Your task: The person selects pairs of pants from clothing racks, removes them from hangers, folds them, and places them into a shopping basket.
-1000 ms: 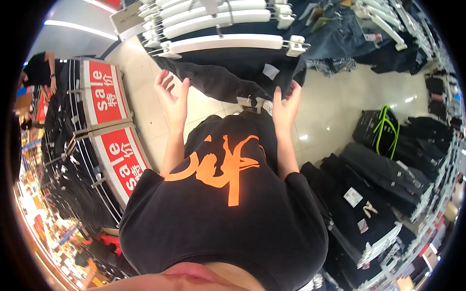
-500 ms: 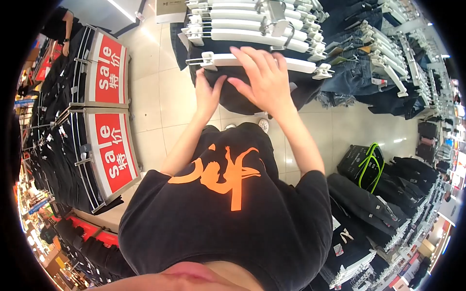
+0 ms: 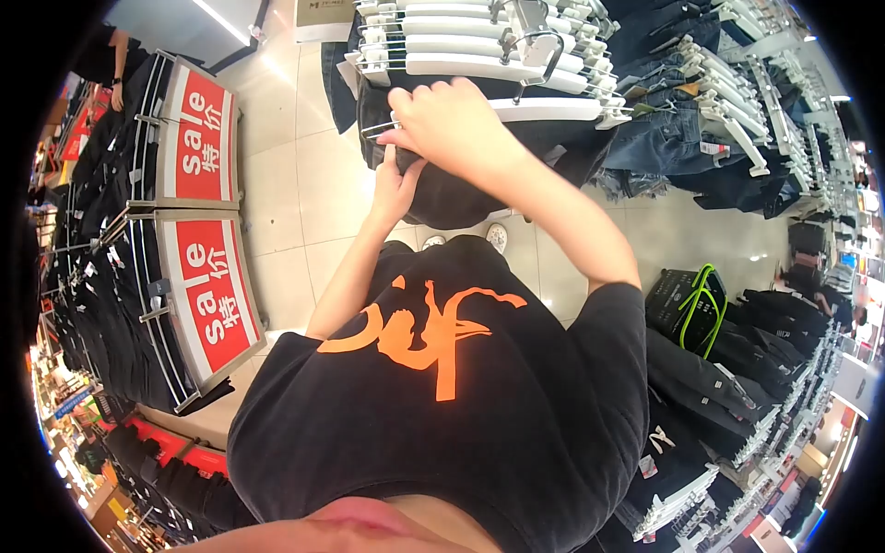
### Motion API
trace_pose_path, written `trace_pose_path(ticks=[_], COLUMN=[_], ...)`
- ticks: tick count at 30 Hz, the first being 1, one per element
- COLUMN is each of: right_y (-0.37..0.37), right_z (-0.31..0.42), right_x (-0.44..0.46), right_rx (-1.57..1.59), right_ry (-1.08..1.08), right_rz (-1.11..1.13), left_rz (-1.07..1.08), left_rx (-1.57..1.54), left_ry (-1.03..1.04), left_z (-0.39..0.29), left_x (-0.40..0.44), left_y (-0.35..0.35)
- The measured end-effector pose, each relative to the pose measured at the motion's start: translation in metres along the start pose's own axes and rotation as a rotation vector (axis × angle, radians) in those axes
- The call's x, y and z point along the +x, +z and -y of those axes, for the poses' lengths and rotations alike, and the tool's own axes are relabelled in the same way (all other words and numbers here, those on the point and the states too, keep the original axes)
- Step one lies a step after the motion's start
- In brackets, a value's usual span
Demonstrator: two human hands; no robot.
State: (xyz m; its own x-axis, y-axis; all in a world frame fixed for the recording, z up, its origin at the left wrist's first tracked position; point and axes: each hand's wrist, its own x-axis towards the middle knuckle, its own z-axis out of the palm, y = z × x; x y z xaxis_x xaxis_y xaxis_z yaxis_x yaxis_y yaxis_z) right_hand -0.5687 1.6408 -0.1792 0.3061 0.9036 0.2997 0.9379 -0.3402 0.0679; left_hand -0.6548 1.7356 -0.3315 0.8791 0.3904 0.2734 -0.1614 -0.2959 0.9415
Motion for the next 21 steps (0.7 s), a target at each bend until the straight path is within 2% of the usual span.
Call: trace_pose_path(ticks=[2,4,6,8,11,12,16,17,18,20,21], right_y=[0.005,-0.003,0.004,0.011,0.019,0.03,0.017,0.018,0.019,0.025,0.024], right_z=[-0.015,-0.026,-0.028,-0.027,-0.035,-0.037,-0.033,-0.032,-0.03,-0.03,-0.028], right_x=[0.012,0.018,0.017,0.02,0.023,0.023,0.026,0.027,0.028,0.028,0.024], right_rx=[0.073,0.138,0.141,0.143,0.201,0.245,0.219,0.237,0.253,0.243,0.198], right_ry=[-0.061,-0.113,-0.191,-0.234,-0.236,-0.274,-0.242,-0.219,-0.195,-0.137,-0.064], right_rz=[0.112,0.19,0.181,0.202,0.132,0.002,0.022,0.002,-0.018,-0.102,-0.05], left_rz=[0.016,0.019,0.033,0.032,0.031,0.021,0.033,0.024,0.05,0.035,0.017], left_rx=[0.013,0.075,0.063,0.05,0.03,0.014,-0.096,-0.14,-0.222,-0.209,-0.223], left_ry=[-0.043,0.017,0.063,0.022,-0.004,0.0,-0.065,-0.079,-0.18,-0.201,-0.208], left_z=[-0.002,0.003,0.004,0.006,0.006,0.005,0.016,0.019,0.021,0.025,0.023], left_x=[0.001,0.0,0.0,-0.002,0.003,0.005,0.0,-0.003,-0.011,-0.024,-0.028], left_y=[-0.002,-0.003,-0.003,-0.002,-0.002,-0.001,0.002,0.005,0.005,0.007,0.008])
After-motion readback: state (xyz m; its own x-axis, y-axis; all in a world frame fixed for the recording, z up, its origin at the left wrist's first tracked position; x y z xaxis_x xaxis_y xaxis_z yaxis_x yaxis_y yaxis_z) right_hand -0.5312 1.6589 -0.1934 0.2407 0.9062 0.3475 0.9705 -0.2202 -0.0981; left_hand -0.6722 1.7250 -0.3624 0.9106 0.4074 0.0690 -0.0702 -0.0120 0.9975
